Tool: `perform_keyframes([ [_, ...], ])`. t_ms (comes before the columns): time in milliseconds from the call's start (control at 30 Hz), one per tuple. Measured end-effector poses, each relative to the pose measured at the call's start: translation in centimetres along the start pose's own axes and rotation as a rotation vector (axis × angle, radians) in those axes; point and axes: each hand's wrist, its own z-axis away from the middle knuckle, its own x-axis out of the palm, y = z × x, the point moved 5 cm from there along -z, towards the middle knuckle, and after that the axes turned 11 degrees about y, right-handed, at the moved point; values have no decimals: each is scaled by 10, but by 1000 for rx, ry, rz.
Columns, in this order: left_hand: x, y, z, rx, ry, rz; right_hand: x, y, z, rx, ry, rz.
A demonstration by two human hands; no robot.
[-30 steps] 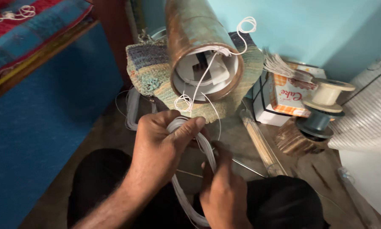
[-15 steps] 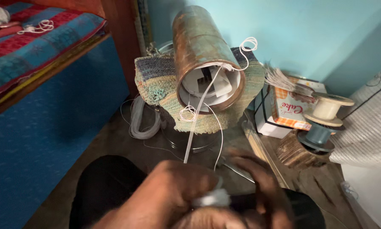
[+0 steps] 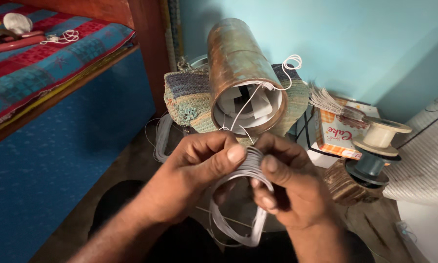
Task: The person threads white wire through a cylindrical metal tube. They feed loops of wire into one end of the tube, pull the wire through, and use a thin stick to push and arrange the wire inside the cylinder.
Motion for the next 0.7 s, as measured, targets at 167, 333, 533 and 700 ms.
perform_keyframes([
  [167, -5, -7, -9, -102, 8, 78, -1, 0, -2, 83, 52, -91],
  [333, -2, -17, -19, -211, 49, 318, 5, 6, -3, 88, 45, -165],
  [533, -14, -17, -29, -136, 131, 103, -3, -3, -3, 101, 88, -82],
  [700, -6, 10, -31, 139, 99, -391, -1, -9, -5, 83, 47, -151],
])
